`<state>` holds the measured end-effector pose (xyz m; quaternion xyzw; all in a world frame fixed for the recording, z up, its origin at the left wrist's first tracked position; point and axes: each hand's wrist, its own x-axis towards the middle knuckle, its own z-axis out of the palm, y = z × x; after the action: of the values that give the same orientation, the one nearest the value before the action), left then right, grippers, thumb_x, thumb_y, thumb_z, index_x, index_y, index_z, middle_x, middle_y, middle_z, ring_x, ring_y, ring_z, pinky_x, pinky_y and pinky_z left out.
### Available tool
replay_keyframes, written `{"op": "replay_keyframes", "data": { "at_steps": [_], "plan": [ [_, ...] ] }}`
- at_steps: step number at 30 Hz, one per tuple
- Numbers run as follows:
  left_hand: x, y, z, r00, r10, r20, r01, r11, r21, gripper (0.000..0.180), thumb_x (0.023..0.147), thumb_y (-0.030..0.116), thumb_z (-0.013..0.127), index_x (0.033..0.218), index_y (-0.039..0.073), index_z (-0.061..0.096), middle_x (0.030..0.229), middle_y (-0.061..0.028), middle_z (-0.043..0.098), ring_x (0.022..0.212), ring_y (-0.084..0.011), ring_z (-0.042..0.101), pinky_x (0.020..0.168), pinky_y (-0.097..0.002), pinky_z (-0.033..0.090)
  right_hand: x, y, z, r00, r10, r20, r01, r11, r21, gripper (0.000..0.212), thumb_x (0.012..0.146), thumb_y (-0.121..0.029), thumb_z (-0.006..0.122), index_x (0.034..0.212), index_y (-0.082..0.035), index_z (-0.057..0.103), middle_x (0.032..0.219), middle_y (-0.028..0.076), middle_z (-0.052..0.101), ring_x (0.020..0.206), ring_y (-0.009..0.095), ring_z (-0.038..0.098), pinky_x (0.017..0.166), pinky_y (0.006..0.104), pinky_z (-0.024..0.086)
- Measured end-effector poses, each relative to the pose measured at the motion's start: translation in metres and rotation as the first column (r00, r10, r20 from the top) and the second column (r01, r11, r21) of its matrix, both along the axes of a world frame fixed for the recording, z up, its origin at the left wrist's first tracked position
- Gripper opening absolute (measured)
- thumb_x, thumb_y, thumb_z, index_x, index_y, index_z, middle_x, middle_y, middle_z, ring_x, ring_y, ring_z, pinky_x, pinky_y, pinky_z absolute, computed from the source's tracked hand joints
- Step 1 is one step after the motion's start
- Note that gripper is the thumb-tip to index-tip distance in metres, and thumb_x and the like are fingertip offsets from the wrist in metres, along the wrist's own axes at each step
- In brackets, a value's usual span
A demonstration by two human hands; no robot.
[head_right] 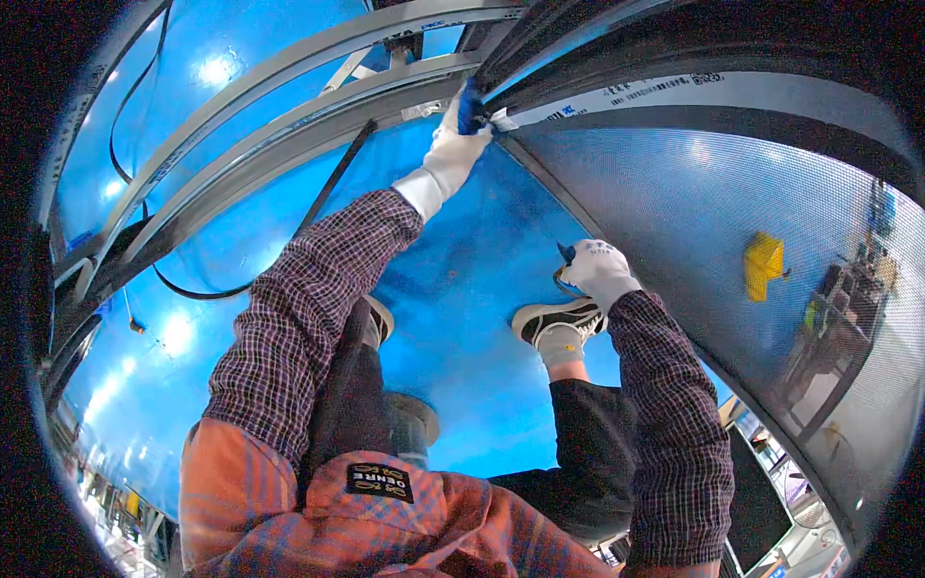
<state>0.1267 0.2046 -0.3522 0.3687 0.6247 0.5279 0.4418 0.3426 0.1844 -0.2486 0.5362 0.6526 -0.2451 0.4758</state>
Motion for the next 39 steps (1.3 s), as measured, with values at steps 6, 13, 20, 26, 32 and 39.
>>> {"op": "replay_keyframes", "data": {
  "at_steps": [6,13,20,26,32,39],
  "plan": [
    [-0.006,0.0,0.01,0.953,-0.24,-0.185,0.187,0.947,-0.261,0.067,0.078,0.02,0.055,0.14,0.01,0.032,0.137,-0.0174,0.042,0.125,-0.0331,0.04,0.102,-0.0344,0.035,0.011,-0.005,-0.002,0.998,0.011,-0.064,-0.008,0.999,0.051,0.038,0.07,-0.031,0.062,0.095,-0.002,0.066,0.094,0.013,0.066,0.085,0.029,0.063,0.074,0.0353,0.05],
    [-0.01,0.006,0.019,0.898,-0.321,-0.302,0.223,0.922,-0.318,0.062,0.078,0.022,0.054,0.137,0.011,0.037,0.13,-0.0173,0.046,0.115,-0.0317,0.044,0.095,-0.0342,0.037,0.015,-0.001,0.006,0.997,-0.008,-0.071,0.011,0.999,0.033,0.037,0.07,-0.031,0.063,0.093,-0.003,0.066,0.092,0.014,0.066,0.083,0.029,0.062,0.073,0.0352,0.05],
    [-0.017,0.006,0.003,0.917,-0.166,-0.362,0.105,0.978,-0.182,0.045,0.077,0.019,0.057,0.121,0.009,0.055,0.1,-0.0126,0.063,0.078,-0.0238,0.059,0.067,-0.0304,0.046,0.015,0.0,-0.006,0.999,0.01,-0.043,-0.009,1.0,0.026,0.037,0.068,-0.033,0.063,0.092,-0.004,0.067,0.091,0.014,0.066,0.083,0.029,0.062,0.073,0.0353,0.049],
    [-0.028,0.016,0.025,0.915,-0.362,-0.175,0.29,0.895,-0.339,0.035,0.079,0.02,0.057,0.111,0.006,0.059,0.085,-0.0076,0.063,0.069,-0.0167,0.056,0.063,-0.0257,0.044,0.027,-0.002,-0.007,0.995,0.018,-0.096,-0.014,0.999,0.045,0.039,0.068,-0.033,0.062,0.093,-0.003,0.067,0.093,0.014,0.066,0.084,0.03,0.062,0.073,0.0357,0.049],
    [-0.018,0.02,0.031,0.966,-0.257,-0.008,0.247,0.934,-0.26,0.03,0.079,0.02,0.059,0.104,0.005,0.061,0.075,-0.0043,0.061,0.065,-0.0129,0.054,0.062,-0.0227,0.042,0.033,-0.003,-0.016,0.999,-0.007,-0.042,0.008,0.999,0.034,0.039,0.069,-0.033,0.061,0.094,-0.003,0.066,0.094,0.015,0.066,0.085,0.03,0.063,0.074,0.0356,0.049],
    [-0.02,0.024,0.061,0.947,-0.307,0.095,0.319,0.934,-0.162,0.034,0.079,0.019,0.059,0.109,0.002,0.059,0.085,-0.0089,0.062,0.073,-0.02,0.056,0.07,-0.0272,0.044,0.029,0.001,-0.014,0.998,-0.005,-0.057,0.006,1.0,0.017,0.04,0.069,-0.032,0.06,0.095,-0.002,0.066,0.094,0.015,0.066,0.086,0.03,0.063,0.075,0.0353,0.05]
  ]
}}
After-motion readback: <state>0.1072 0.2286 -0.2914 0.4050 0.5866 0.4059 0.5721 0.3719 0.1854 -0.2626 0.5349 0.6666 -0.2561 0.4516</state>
